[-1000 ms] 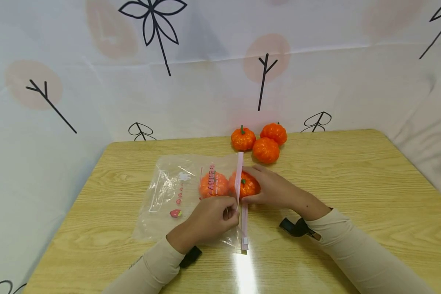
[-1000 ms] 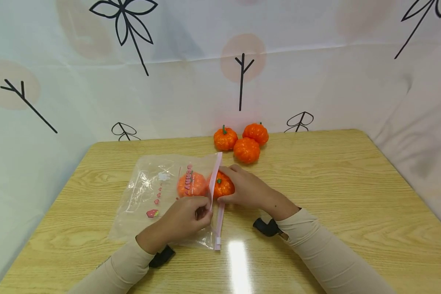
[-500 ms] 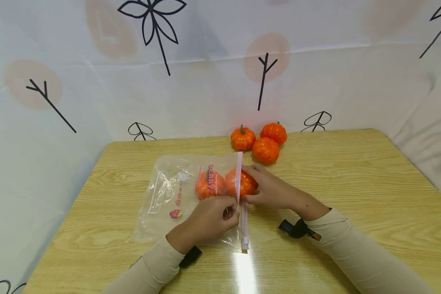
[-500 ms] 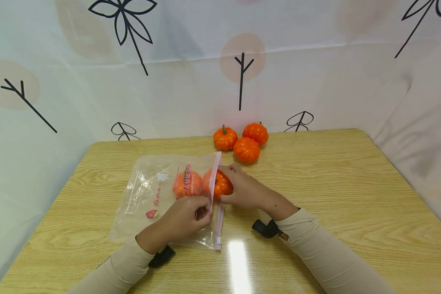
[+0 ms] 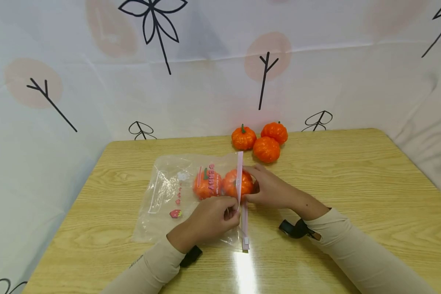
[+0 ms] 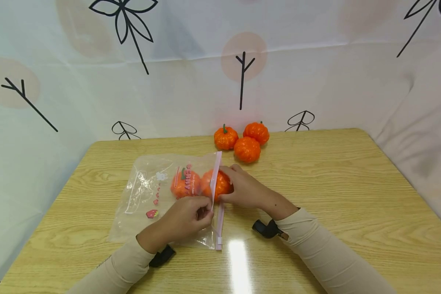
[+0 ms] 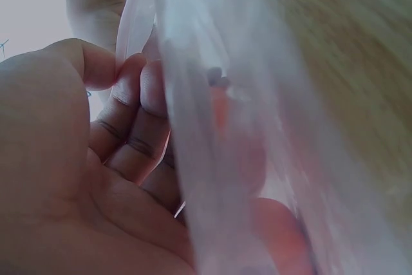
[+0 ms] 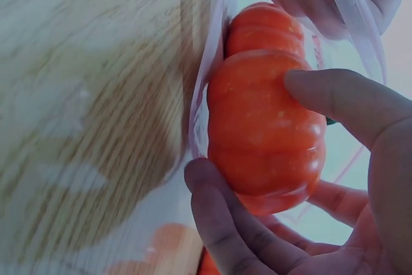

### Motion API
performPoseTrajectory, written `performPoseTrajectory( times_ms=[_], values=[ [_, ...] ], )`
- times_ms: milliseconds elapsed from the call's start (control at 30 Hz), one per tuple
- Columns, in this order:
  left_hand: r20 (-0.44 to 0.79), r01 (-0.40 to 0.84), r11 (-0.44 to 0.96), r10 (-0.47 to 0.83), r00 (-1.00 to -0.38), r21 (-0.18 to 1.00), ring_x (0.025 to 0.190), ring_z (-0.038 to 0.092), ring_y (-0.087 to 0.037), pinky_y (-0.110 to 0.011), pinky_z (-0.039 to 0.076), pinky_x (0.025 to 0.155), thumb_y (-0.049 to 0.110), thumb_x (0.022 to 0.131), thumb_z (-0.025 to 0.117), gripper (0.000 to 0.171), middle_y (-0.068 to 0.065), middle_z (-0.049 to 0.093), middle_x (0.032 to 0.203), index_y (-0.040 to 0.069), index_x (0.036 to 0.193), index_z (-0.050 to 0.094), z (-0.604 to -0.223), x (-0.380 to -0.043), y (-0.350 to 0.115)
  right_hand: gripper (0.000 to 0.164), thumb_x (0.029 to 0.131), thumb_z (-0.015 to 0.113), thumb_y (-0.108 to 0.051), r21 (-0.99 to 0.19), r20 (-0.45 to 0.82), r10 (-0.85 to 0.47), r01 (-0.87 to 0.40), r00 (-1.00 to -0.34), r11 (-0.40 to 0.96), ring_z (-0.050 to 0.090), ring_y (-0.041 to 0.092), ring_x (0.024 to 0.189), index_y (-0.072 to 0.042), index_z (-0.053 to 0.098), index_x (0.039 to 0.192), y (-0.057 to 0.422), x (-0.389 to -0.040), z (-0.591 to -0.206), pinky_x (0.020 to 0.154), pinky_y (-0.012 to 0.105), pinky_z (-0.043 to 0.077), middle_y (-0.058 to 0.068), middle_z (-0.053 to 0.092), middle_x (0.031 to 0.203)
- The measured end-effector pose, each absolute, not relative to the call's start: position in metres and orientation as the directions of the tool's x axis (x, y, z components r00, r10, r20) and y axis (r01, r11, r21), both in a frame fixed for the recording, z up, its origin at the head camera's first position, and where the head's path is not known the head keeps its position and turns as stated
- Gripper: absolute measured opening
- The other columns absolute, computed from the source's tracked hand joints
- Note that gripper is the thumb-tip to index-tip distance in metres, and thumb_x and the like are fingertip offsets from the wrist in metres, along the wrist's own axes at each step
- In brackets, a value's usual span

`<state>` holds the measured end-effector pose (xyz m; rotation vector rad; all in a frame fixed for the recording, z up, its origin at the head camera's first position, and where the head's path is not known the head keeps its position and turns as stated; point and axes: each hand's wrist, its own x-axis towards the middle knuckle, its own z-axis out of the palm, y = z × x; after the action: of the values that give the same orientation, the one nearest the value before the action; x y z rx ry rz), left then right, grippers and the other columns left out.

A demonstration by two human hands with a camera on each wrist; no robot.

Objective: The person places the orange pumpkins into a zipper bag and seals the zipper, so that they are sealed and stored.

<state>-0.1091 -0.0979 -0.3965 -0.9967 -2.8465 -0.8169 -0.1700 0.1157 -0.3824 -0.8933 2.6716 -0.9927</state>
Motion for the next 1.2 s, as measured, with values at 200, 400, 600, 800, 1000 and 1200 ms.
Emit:
performPoseTrajectory(
  times_ms=[200, 400, 600, 800, 1000, 1200],
  values=[
    [0.179, 0.587, 0.656, 0.581, -0.794, 0.473, 0.062, 0.042, -0.002, -0.017, 0.033, 0.056, 0.02, 0.086, 0.064, 0.017, 0.012, 0.046, 0.067, 0.021, 0.073, 0.054, -0.397, -0.109, -0.097, 0.077, 0.082, 0.082, -0.027, -0.661, 0.052, -0.589, -0.47, -0.806, 0.585, 0.059, 0.019, 0.089, -0.007, 0.045, 0.147, 0.116, -0.172, -0.383, 0.078, 0.03, 0.053, 0.02, 0.048, 0.137],
    [0.182, 0.592, 0.66, 0.583, -0.792, 0.463, 0.063, 0.043, -0.002, -0.017, 0.033, 0.057, 0.021, 0.087, 0.063, 0.018, 0.012, 0.046, 0.067, 0.021, 0.072, 0.053, -0.398, -0.109, -0.097, 0.078, 0.081, 0.083, -0.026, -0.664, 0.061, -0.584, -0.47, -0.809, 0.582, 0.061, 0.017, 0.086, -0.005, 0.046, 0.146, 0.116, -0.172, -0.387, 0.076, 0.028, 0.054, 0.018, 0.051, 0.127],
    [0.18, 0.591, 0.667, 0.582, -0.793, 0.454, 0.063, 0.043, -0.002, -0.017, 0.034, 0.058, 0.021, 0.086, 0.064, 0.017, 0.012, 0.046, 0.067, 0.022, 0.072, 0.054, -0.398, -0.109, -0.098, 0.076, 0.079, 0.084, -0.024, -0.666, 0.063, -0.574, -0.463, -0.816, 0.585, 0.059, 0.017, 0.084, -0.005, 0.048, 0.143, 0.115, -0.174, -0.39, 0.075, 0.027, 0.054, 0.015, 0.052, 0.116],
    [0.174, 0.59, 0.67, 0.582, -0.794, 0.451, 0.062, 0.043, -0.002, -0.017, 0.033, 0.057, 0.021, 0.085, 0.064, 0.017, 0.012, 0.046, 0.066, 0.022, 0.072, 0.053, -0.398, -0.109, -0.099, 0.075, 0.08, 0.083, -0.022, -0.679, 0.076, -0.578, -0.466, -0.813, 0.567, 0.06, 0.016, 0.083, -0.004, 0.048, 0.144, 0.113, -0.175, -0.393, 0.074, 0.025, 0.054, 0.017, 0.051, 0.123],
    [0.169, 0.588, 0.671, 0.583, -0.795, 0.451, 0.062, 0.043, -0.002, -0.017, 0.033, 0.057, 0.022, 0.085, 0.064, 0.018, 0.013, 0.046, 0.066, 0.022, 0.071, 0.052, -0.399, -0.11, -0.099, 0.075, 0.081, 0.082, -0.02, -0.683, 0.081, -0.576, -0.467, -0.813, 0.562, 0.061, 0.014, 0.082, -0.004, 0.047, 0.145, 0.112, -0.175, -0.394, 0.073, 0.023, 0.054, 0.016, 0.052, 0.126],
    [0.183, 0.596, 0.663, 0.585, -0.79, 0.453, 0.061, 0.043, -0.001, -0.017, 0.033, 0.057, 0.021, 0.085, 0.064, 0.018, 0.013, 0.046, 0.065, 0.022, 0.071, 0.053, -0.4, -0.111, -0.099, 0.074, 0.082, 0.08, -0.017, -0.702, 0.082, -0.586, -0.465, -0.806, 0.54, 0.062, 0.016, 0.084, -0.004, 0.046, 0.145, 0.112, -0.176, -0.393, 0.073, 0.023, 0.055, 0.017, 0.052, 0.129]
  ],
)
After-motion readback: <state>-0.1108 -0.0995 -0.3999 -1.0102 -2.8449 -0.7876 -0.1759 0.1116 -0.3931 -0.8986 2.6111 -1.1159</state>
